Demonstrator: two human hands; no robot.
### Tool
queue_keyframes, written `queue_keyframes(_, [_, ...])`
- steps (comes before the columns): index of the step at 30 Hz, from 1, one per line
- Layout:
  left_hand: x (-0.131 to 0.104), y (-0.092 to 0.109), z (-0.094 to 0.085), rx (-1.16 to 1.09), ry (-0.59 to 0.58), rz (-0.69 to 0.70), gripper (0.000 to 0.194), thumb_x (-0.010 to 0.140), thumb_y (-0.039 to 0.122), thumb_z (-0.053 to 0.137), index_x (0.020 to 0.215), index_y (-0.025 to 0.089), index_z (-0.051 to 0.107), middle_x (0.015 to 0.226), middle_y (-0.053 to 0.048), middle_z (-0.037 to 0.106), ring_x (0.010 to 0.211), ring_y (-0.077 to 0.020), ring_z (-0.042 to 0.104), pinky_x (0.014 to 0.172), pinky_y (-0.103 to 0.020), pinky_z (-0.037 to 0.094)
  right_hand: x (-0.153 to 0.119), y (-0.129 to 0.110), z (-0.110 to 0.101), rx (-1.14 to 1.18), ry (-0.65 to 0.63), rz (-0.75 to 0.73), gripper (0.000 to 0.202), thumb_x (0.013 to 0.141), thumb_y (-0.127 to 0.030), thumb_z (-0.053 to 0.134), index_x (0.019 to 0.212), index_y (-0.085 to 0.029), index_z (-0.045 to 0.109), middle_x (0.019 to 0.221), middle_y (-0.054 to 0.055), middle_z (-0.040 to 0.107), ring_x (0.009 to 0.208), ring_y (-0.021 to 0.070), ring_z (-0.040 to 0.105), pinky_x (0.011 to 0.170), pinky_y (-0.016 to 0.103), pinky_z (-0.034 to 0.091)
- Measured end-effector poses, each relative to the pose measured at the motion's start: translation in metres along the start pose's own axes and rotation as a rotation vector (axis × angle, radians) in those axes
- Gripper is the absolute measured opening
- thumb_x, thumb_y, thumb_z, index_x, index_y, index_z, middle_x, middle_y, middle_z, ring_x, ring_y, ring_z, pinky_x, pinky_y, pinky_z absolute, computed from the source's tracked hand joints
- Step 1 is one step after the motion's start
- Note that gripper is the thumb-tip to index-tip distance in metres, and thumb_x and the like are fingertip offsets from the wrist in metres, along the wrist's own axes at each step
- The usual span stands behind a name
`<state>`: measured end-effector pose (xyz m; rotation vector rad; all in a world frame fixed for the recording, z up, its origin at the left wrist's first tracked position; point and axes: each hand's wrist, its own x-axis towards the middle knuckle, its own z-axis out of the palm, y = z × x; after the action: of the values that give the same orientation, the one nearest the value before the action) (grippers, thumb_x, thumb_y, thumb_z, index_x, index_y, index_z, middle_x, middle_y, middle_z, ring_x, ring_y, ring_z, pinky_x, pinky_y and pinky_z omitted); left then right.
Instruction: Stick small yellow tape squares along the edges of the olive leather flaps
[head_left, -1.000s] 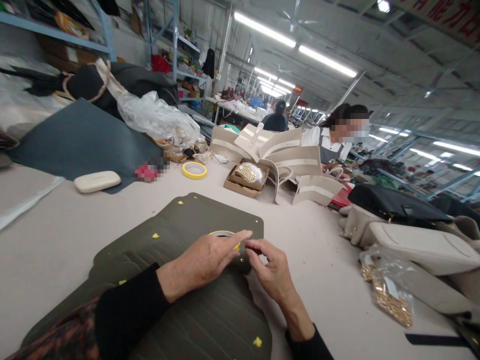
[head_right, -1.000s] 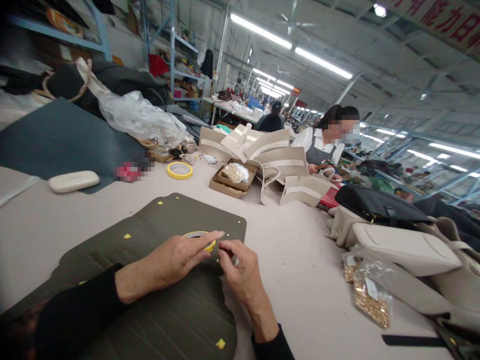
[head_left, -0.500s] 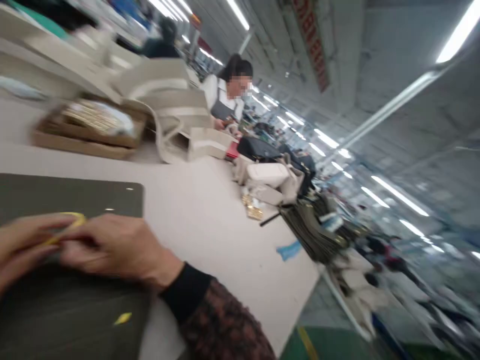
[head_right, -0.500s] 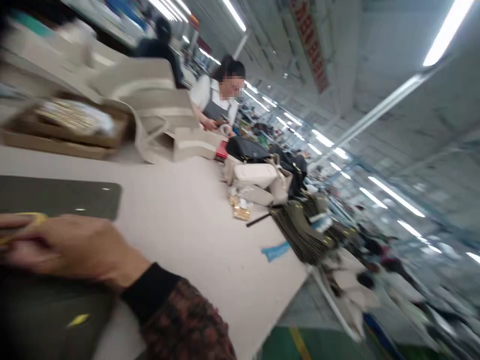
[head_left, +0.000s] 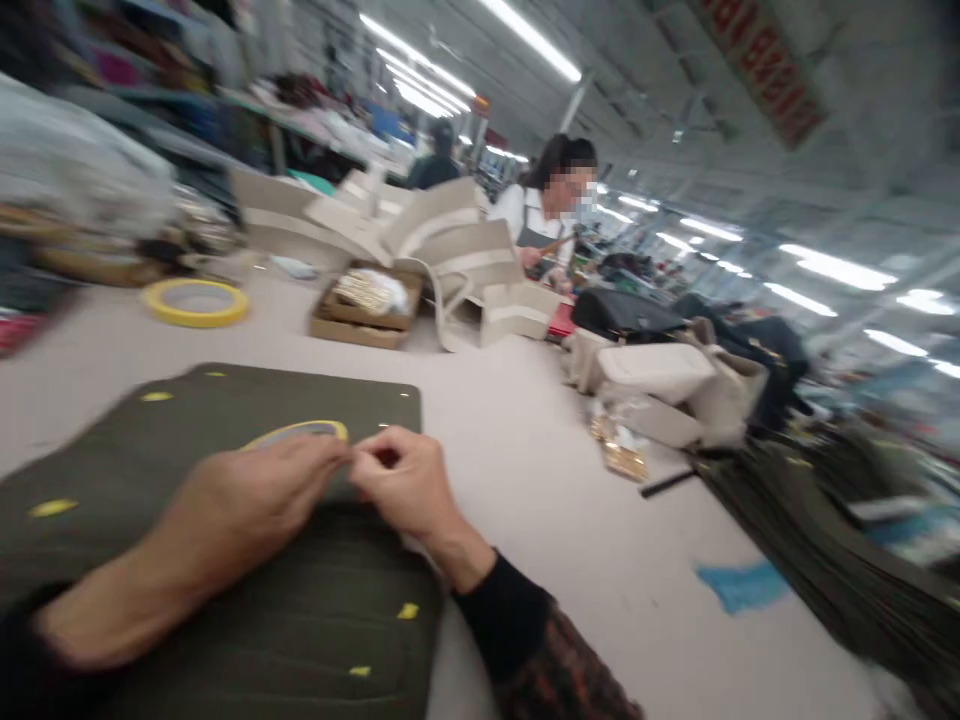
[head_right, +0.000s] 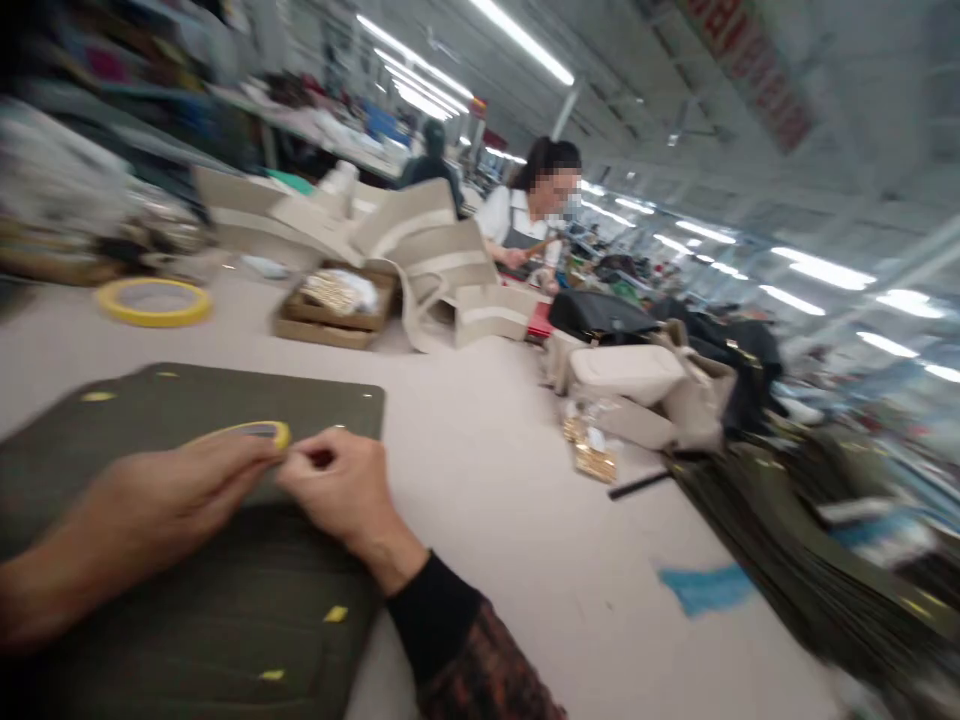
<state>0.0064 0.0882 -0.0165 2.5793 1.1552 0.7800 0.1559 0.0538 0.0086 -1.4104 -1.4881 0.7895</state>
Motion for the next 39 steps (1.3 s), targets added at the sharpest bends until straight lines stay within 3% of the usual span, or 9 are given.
queue_keyframes(3, [-0.019,-0.002,-0.03,0.168,0.014,0.024,0.028,0.094,0.022,0.033,0.089,0.02,0.061,0.083,-0.004,0.065,0.075,-0.0167,0.06,0.067,-0.027,0.046,0.009,0.003,0.009,0.203,-0.021,0.144,0.01,0.068,-0.024,0.059,0.062,-0.017,0.062,0.046,-0.005,0.056,0.041,0.0107,0.052,0.041,0.019,0.042])
queue_keyframes(6, [-0.019,0.009,-0.032,0.193,0.09,0.022,0.027,0.096,0.021,0.035,0.089,0.019,0.06,0.076,-0.003,0.061,0.07,-0.0148,0.058,0.062,-0.025,0.043,0.018,0.01,0.011,0.266,0.008,0.219,0.014,0.065,-0.03,0.062,0.061,-0.016,0.061,0.045,-0.005,0.055,0.038,0.0097,0.05,0.039,0.02,0.043])
queue_keyframes(9, [-0.018,0.016,-0.029,0.159,0.116,0.032,0.026,0.098,0.023,0.034,0.09,0.019,0.059,0.076,-0.002,0.061,0.071,-0.0142,0.058,0.061,-0.024,0.041,0.022,0.021,-0.003,0.287,0.004,0.359,0.021,0.061,-0.035,0.067,0.06,-0.015,0.06,0.045,-0.005,0.054,0.038,0.0086,0.048,0.039,0.021,0.045])
queue_keyframes(13, [-0.019,0.01,-0.028,0.186,-0.032,-0.057,0.017,0.097,0.023,0.041,0.09,0.018,0.056,0.081,-0.003,0.064,0.076,-0.0162,0.061,0.062,-0.025,0.042,0.021,0.037,-0.026,0.221,-0.267,0.41,0.028,0.063,-0.039,0.072,0.067,-0.013,0.065,0.053,0.0,0.061,0.042,0.0086,0.052,0.042,0.02,0.045])
queue_keyframes(17, [-0.019,0.008,-0.027,0.222,-0.228,-0.104,0.011,0.091,0.013,0.046,0.091,0.019,0.055,0.081,-0.004,0.064,0.074,-0.0194,0.062,0.059,-0.027,0.043,0.017,0.046,-0.027,0.092,-0.344,0.413,0.029,0.067,-0.041,0.069,0.07,-0.013,0.065,0.051,-0.001,0.06,0.039,0.0085,0.051,0.04,0.02,0.042])
queue_keyframes(22, [-0.018,0.011,-0.027,0.223,-0.277,-0.089,0.013,0.087,0.008,0.047,0.091,0.018,0.054,0.082,-0.006,0.063,0.077,-0.0231,0.061,0.06,-0.03,0.046,0.014,0.042,-0.019,-0.22,-0.376,0.244,0.02,0.077,-0.033,0.059,0.069,-0.017,0.066,0.053,-0.002,0.061,0.044,0.0116,0.055,0.044,0.021,0.041])
queue_keyframes(28, [-0.018,0.01,-0.025,0.221,-0.293,-0.073,0.014,0.087,0.007,0.045,0.09,0.017,0.054,0.085,-0.008,0.063,0.079,-0.0245,0.061,0.061,-0.033,0.047,0.014,0.025,-0.013,-0.567,-0.371,-0.019,0.018,0.078,-0.023,0.053,0.065,-0.02,0.065,0.06,0.001,0.066,0.056,0.0161,0.059,0.055,0.026,0.04])
queue_keyframes(34, [-0.022,0.005,-0.021,0.225,-0.222,-0.023,0.012,0.087,0.01,0.045,0.088,0.018,0.054,0.083,-0.007,0.063,0.079,-0.0257,0.059,0.068,-0.038,0.048,0.012,0.03,-0.021,-0.569,-0.289,-0.048,0.025,0.082,-0.029,0.057,0.104,-0.018,0.062,0.058,-0.003,0.064,0.053,0.0174,0.058,0.056,0.027,0.041])
queue_keyframes(39, [-0.021,0.002,-0.022,0.202,-0.219,-0.021,0.012,0.088,0.011,0.044,0.09,0.018,0.054,0.085,-0.008,0.062,0.079,-0.0238,0.058,0.069,-0.036,0.047,0.004,0.036,-0.028,-0.53,-0.317,-0.225,0.017,0.086,-0.028,0.054,0.079,-0.021,0.068,0.074,0.002,0.069,0.066,0.0161,0.061,0.065,0.026,0.044])
